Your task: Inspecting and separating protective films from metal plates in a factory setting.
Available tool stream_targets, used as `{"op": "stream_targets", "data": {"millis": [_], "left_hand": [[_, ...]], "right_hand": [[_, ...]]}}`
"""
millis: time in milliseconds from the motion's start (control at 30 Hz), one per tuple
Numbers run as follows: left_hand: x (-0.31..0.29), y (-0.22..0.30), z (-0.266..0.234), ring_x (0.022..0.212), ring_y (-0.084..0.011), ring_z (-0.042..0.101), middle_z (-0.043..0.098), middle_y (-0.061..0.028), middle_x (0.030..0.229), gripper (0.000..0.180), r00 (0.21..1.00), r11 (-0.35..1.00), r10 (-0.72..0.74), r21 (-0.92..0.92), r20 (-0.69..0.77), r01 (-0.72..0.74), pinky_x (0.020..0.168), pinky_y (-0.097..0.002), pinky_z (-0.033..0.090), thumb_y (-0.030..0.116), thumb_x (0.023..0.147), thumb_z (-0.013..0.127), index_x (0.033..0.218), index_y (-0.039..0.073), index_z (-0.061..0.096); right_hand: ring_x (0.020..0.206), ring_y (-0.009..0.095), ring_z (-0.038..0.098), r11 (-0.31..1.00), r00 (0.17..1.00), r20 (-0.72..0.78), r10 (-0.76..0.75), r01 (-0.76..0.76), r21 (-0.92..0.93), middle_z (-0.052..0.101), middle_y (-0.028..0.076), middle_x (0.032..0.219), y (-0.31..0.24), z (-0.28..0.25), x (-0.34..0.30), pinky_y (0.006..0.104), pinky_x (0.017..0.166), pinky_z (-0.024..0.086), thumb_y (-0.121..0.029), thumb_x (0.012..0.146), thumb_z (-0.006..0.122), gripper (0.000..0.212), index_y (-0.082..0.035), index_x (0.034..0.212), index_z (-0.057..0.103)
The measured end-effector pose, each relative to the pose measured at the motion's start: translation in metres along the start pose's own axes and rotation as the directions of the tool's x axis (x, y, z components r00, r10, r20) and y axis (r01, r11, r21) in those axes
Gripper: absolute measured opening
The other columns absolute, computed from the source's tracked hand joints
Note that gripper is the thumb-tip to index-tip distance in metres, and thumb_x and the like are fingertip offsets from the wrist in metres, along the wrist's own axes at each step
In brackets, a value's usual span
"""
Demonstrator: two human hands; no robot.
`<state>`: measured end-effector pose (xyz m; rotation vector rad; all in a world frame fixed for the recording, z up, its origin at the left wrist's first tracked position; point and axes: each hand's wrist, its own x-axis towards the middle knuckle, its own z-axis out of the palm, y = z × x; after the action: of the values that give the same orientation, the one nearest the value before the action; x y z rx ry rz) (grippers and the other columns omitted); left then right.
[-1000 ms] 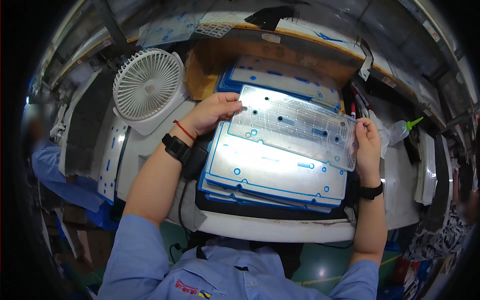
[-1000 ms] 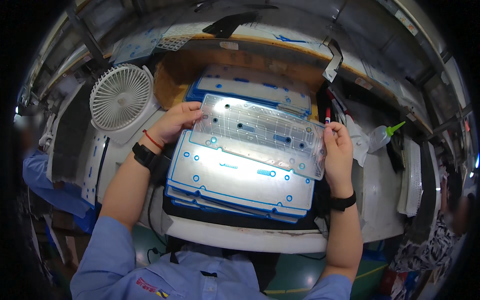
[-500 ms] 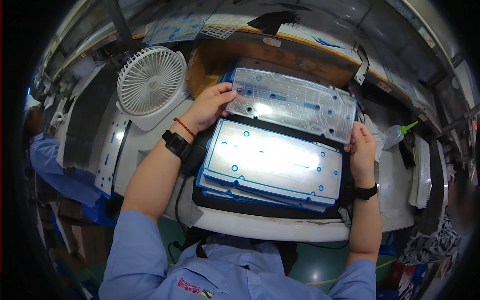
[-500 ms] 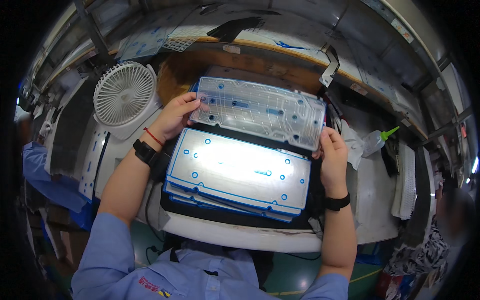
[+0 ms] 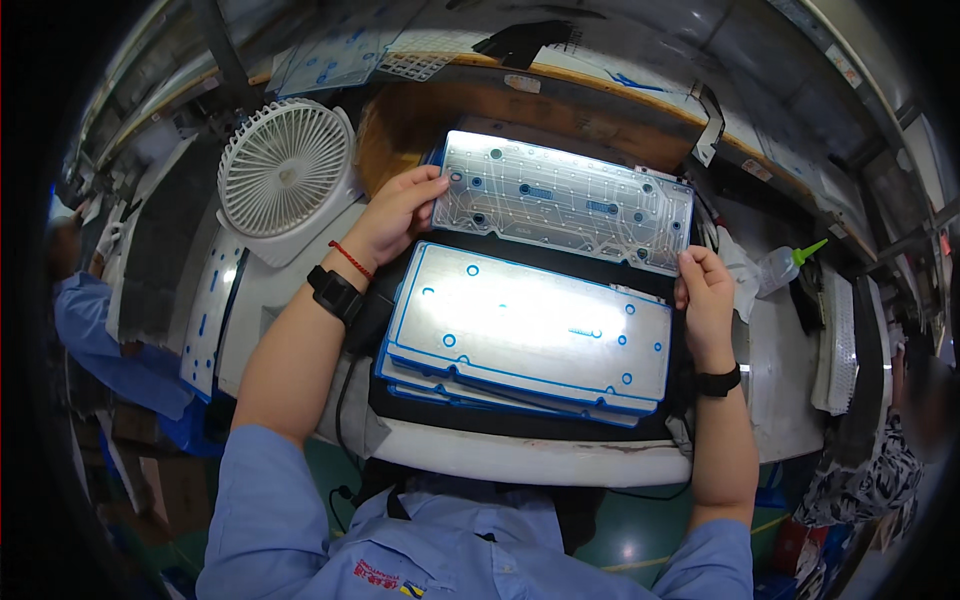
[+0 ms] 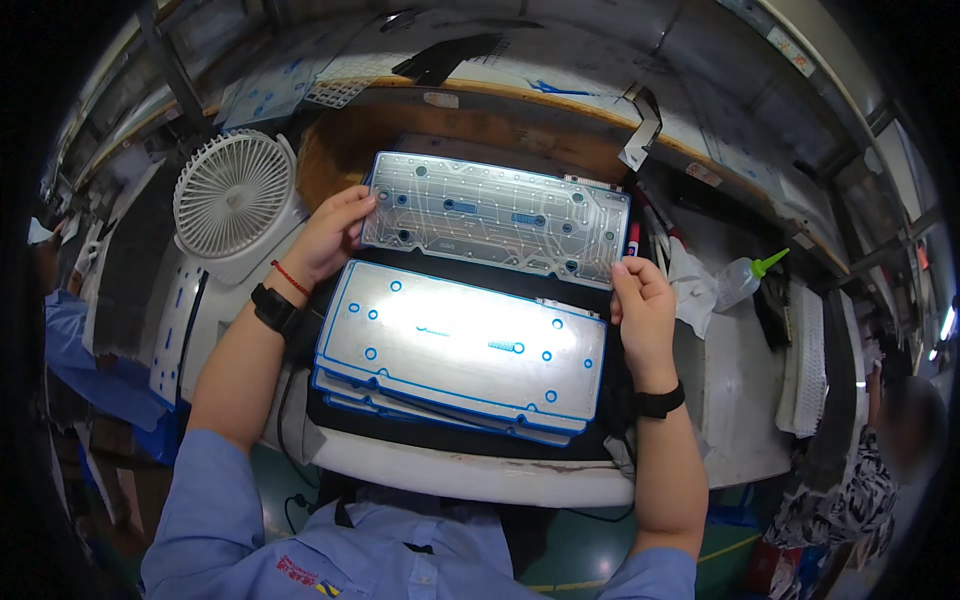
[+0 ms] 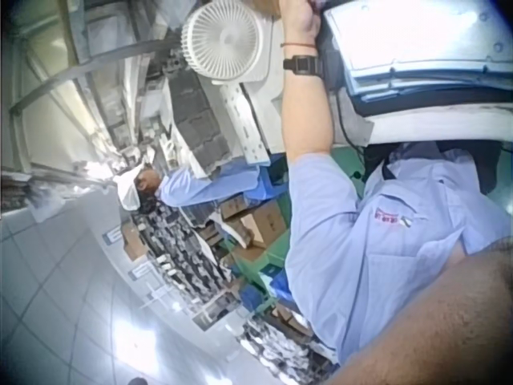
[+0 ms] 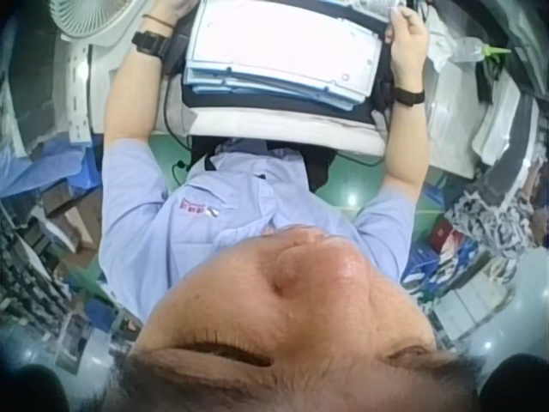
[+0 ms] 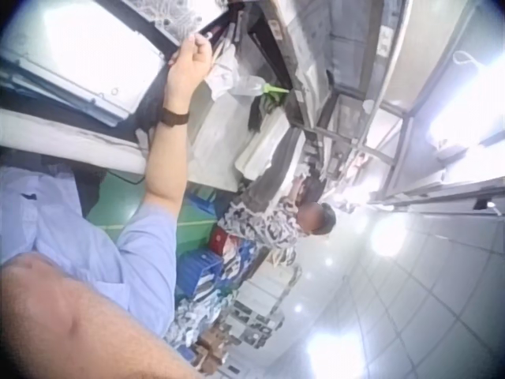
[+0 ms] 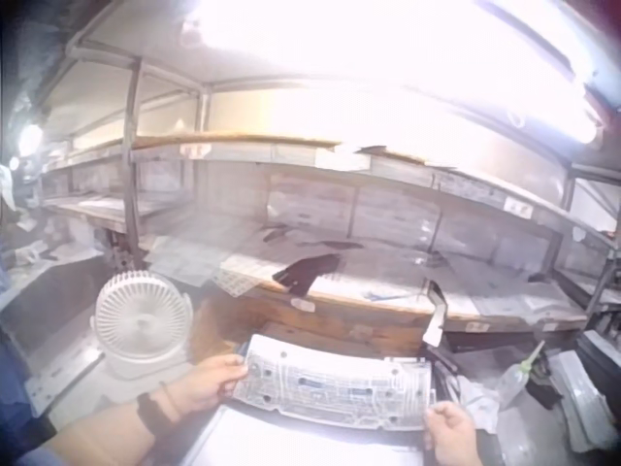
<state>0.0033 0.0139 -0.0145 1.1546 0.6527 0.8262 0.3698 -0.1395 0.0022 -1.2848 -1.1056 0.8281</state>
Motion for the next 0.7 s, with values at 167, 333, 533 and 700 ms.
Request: {"op": "stream_targets", "data": {"millis": [167,333,533,700], "left_hand": [[-0.003,-0.001,-0.015,0.053,-0.0045,0.045,0.055,0.003,0.066,0.02,0.967,0.983,0.092,-0.178,0.236,-0.051,0.05,-0.0181,0.036,0.021,0.097,0.047,0.102,0.005,0.058],[-0.006,0.011,0.019,0.071,-0.0121,0.059,0.063,-0.0052,0.088,0.021,0.999,0.98,0.053,-0.192,-0.006,-0.053,0.067,-0.0229,0.048,0.022,0.097,0.046,0.106,0.006,0.056],[-0.003,0.001,0.007,0.085,-0.0107,0.061,0.063,-0.0039,0.101,0.028,0.999,0.998,0.05,-0.043,-0.007,-0.05,0.077,-0.0248,0.05,0.019,0.095,0.05,0.118,0.004,0.053],[-0.006,0.006,0.02,0.076,-0.0055,0.057,0.061,0.0011,0.089,0.03,0.995,0.999,0.047,-0.019,-0.084,-0.049,0.071,-0.0213,0.048,0.016,0.093,0.053,0.121,0.005,0.052]], "right_hand": [[0.047,0.003,0.043,1.0,1.0,0.015,0.023,-0.023,0.011,0.051,-0.004,0.06,-0.007,0.007,-0.001,0.0167,0.045,0.033,-0.016,0.094,0.053,0.013,-0.004,0.094,0.058],[0.067,0.005,0.055,0.98,0.998,-0.035,-0.052,0.057,0.19,0.061,0.001,0.077,0.001,-0.003,0.0,0.0178,0.055,0.041,-0.016,0.096,0.049,0.016,-0.002,0.101,0.055],[0.072,0.005,0.056,0.99,0.996,-0.035,-0.08,0.083,0.112,0.06,0.002,0.086,-0.005,0.007,-0.002,0.0171,0.064,0.043,-0.004,0.09,0.055,0.023,0.001,0.113,0.053],[0.073,0.005,0.055,0.995,0.998,-0.056,-0.026,0.031,0.099,0.059,0.002,0.09,-0.002,0.004,-0.003,0.0163,0.063,0.042,-0.001,0.089,0.056,0.033,0.002,0.121,0.05]]}}
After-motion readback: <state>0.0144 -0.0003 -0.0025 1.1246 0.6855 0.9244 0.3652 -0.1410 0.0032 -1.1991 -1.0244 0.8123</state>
